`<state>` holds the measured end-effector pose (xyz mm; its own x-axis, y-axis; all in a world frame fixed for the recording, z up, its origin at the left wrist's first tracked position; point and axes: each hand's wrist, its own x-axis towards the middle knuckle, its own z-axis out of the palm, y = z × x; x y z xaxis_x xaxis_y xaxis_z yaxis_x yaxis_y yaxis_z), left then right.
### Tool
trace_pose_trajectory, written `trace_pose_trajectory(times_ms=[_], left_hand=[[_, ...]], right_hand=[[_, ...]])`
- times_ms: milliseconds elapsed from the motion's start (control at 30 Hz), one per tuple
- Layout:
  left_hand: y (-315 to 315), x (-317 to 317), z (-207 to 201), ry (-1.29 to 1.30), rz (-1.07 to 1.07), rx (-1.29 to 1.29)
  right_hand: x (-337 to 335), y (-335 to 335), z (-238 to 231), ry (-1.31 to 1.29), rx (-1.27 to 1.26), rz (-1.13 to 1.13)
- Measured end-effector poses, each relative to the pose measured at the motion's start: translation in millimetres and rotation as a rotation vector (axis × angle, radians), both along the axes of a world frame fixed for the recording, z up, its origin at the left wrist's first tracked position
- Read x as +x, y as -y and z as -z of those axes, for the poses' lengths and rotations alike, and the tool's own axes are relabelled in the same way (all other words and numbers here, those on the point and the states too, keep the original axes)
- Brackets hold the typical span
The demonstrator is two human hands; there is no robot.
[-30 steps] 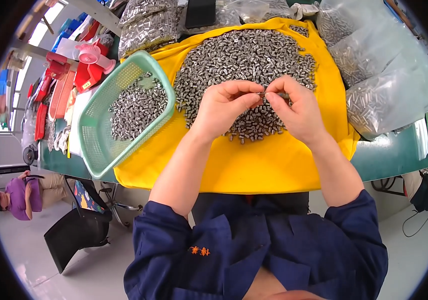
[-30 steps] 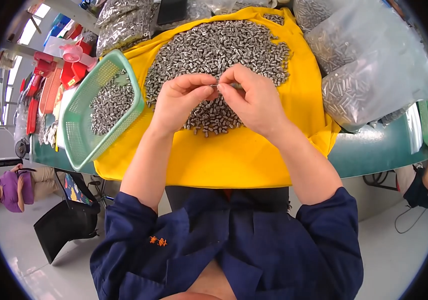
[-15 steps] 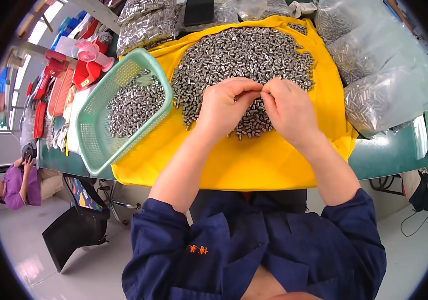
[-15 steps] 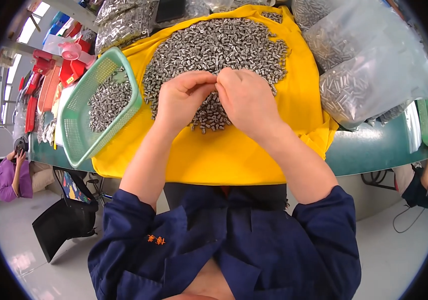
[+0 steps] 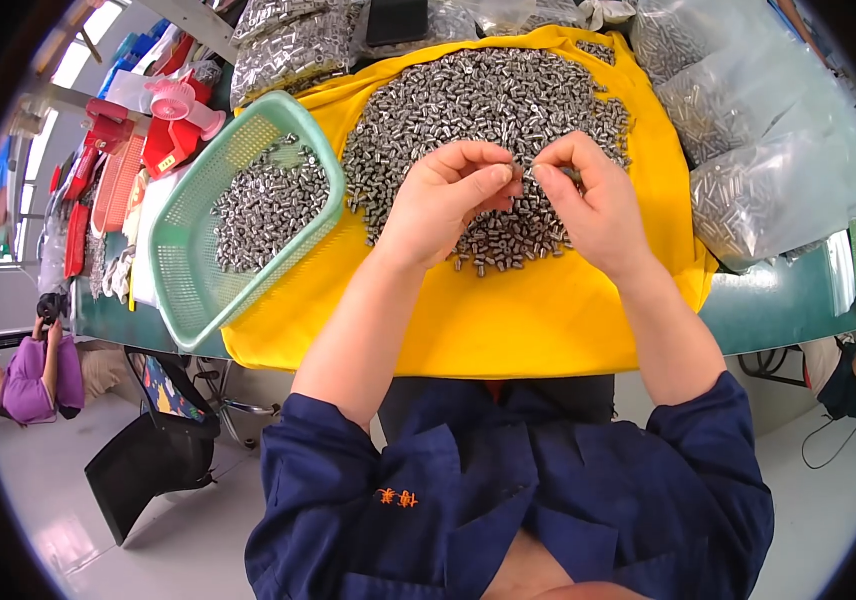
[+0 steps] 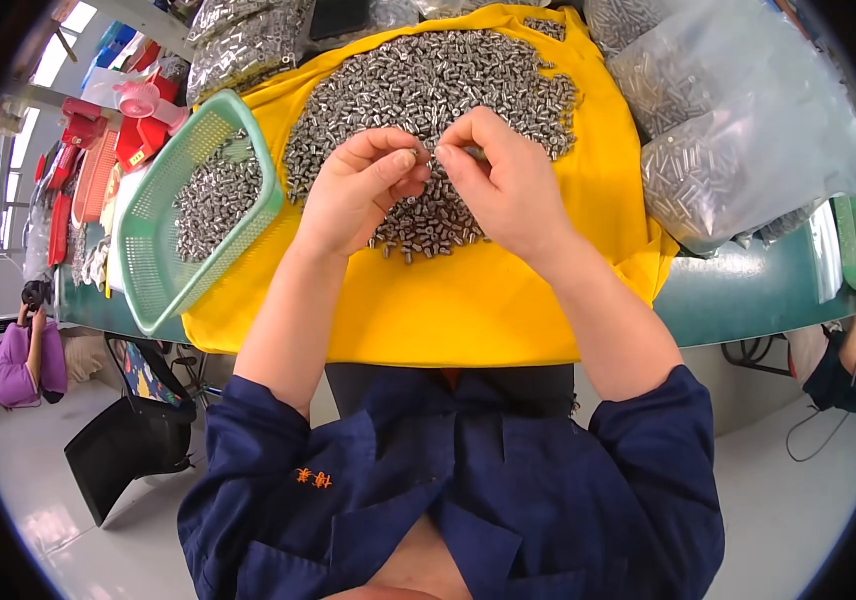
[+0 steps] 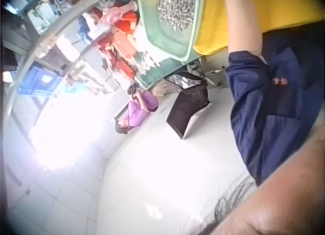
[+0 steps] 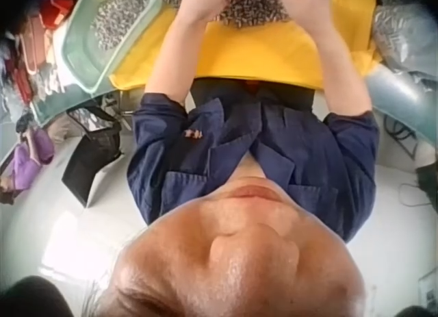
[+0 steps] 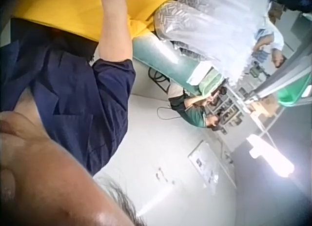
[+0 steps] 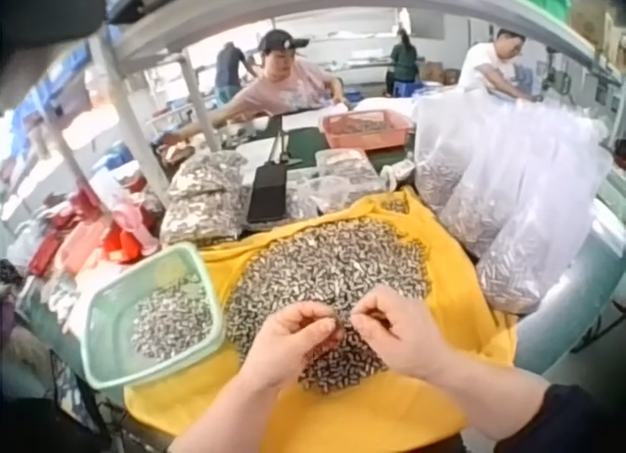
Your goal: Sorting and inspecting small metal pins manually at a factory workbench.
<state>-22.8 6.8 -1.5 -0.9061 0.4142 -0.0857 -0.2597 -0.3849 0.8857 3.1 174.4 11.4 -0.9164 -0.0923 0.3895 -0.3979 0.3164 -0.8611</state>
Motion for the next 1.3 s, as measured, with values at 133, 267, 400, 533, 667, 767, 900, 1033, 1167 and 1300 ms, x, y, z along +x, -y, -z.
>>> trace_pose_trajectory(times_ms=[133,267,400,533,667,767,900,1033,1167,1300], left_hand=[[0.6,1.3,0.3,0.042,0.063,0.125],[0.7,1.4,1.6,0.052,0.051,0.136],[0.9,2.0,2.7,0.038,0.044,0.137],[-1.4,2.6,3.9,0.034,0.036,0.103],[-5.3,1.6,6.4,0.034,0.006,0.044],[-1.1,1.3,-2.3,-0.062,-0.009,-0.086],[-0.2,1.8,-3.2,-0.096,-0.025,-0.135],[-7.3,-0.2,-8.2,-0.195,-0.064,-0.266],[-4.5,5.0,-16.5,-0.315,-0.142,-0.466],[5.8,25.3,-40.7,-0.534,-0.204,-0.615]], right_hand=[[-0.3,0.3,-0.9,0.03,-0.034,-0.037],[-0.5,0.7,0.6,0.038,-0.038,-0.056],[1.0,1.6,-0.4,0.02,-0.014,-0.061],[2.8,0.9,-1.0,-0.008,-0.001,-0.057],[3.7,-1.1,-1.9,-0.108,0.2,-0.008],[4.2,2.1,-7.5,-0.105,0.246,-0.024],[3.0,6.9,-1.9,-0.109,0.254,-0.059],[3.0,8.6,-1.3,0.007,0.145,0.067],[-1.9,6.6,7.3,0.06,-0.057,-0.02],[8.7,8.3,8.8,0.241,-0.232,-0.138]])
